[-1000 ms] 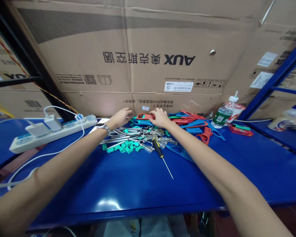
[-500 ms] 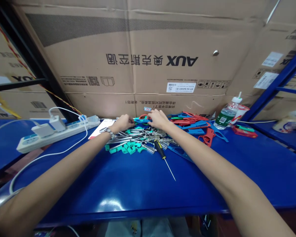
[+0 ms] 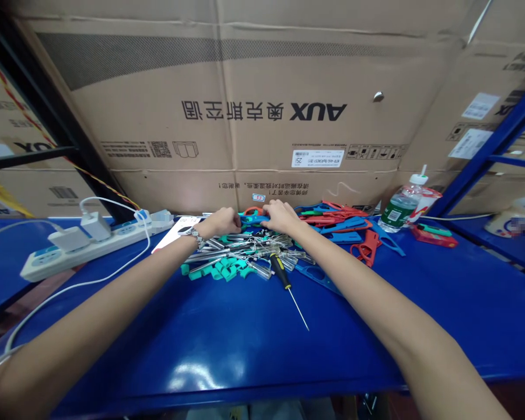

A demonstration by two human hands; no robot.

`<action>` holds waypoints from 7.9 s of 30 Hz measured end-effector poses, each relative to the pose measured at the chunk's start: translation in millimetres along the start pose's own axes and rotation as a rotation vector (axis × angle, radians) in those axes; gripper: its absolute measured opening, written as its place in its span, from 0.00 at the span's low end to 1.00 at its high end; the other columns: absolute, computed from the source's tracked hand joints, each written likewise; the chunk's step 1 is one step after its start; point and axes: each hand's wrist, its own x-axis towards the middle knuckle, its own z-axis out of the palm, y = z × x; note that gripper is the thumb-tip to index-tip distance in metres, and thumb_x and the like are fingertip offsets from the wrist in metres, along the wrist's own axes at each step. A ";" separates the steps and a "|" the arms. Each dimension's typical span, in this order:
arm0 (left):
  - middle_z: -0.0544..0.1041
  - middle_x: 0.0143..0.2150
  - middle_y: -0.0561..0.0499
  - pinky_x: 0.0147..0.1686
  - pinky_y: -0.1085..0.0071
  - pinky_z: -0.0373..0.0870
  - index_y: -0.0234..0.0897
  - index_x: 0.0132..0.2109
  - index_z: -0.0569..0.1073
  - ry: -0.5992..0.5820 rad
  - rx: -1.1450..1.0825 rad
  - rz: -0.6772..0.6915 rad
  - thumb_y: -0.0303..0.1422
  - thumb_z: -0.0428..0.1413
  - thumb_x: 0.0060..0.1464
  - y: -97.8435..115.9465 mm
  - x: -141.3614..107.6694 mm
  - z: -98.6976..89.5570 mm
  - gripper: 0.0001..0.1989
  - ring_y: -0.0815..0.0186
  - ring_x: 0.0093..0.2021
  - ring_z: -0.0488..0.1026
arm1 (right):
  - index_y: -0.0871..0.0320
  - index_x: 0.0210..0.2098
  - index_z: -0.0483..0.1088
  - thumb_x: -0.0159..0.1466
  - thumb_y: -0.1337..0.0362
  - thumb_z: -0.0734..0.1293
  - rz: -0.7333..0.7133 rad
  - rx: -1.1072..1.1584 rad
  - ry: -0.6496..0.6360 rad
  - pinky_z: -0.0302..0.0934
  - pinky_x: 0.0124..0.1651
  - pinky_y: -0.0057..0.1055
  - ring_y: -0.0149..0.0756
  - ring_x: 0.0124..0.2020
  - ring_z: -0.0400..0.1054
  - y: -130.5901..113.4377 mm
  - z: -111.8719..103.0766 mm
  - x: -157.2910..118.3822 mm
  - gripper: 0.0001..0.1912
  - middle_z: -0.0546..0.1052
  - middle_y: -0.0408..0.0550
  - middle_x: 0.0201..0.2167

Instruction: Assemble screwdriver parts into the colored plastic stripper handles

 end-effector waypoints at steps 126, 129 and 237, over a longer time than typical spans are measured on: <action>0.75 0.40 0.44 0.42 0.59 0.71 0.37 0.41 0.77 0.262 0.114 0.281 0.32 0.60 0.55 -15.5 -137.5 -2.2 0.07 0.52 0.43 0.74 | 0.54 0.43 0.75 0.65 0.64 0.68 -0.152 0.375 0.279 0.60 0.53 0.46 0.48 0.50 0.66 -85.5 13.8 -80.0 0.07 0.76 0.52 0.45; 0.74 0.40 0.44 0.44 0.58 0.70 0.37 0.40 0.78 0.266 0.148 0.300 0.30 0.60 0.57 -6.8 -135.5 0.7 0.04 0.52 0.44 0.74 | 0.55 0.43 0.75 0.65 0.68 0.64 -0.136 0.429 0.344 0.61 0.52 0.45 0.47 0.48 0.68 -76.9 16.2 -85.1 0.09 0.76 0.53 0.44; 0.83 0.38 0.46 0.33 0.70 0.67 0.39 0.52 0.79 0.305 0.101 0.428 0.33 0.49 0.69 42.2 -160.2 -3.8 0.15 0.61 0.36 0.79 | 0.55 0.26 0.63 0.61 0.36 0.68 0.057 1.363 0.045 0.45 0.18 0.25 0.25 0.15 0.51 -107.4 -5.9 -114.3 0.28 0.61 0.35 0.15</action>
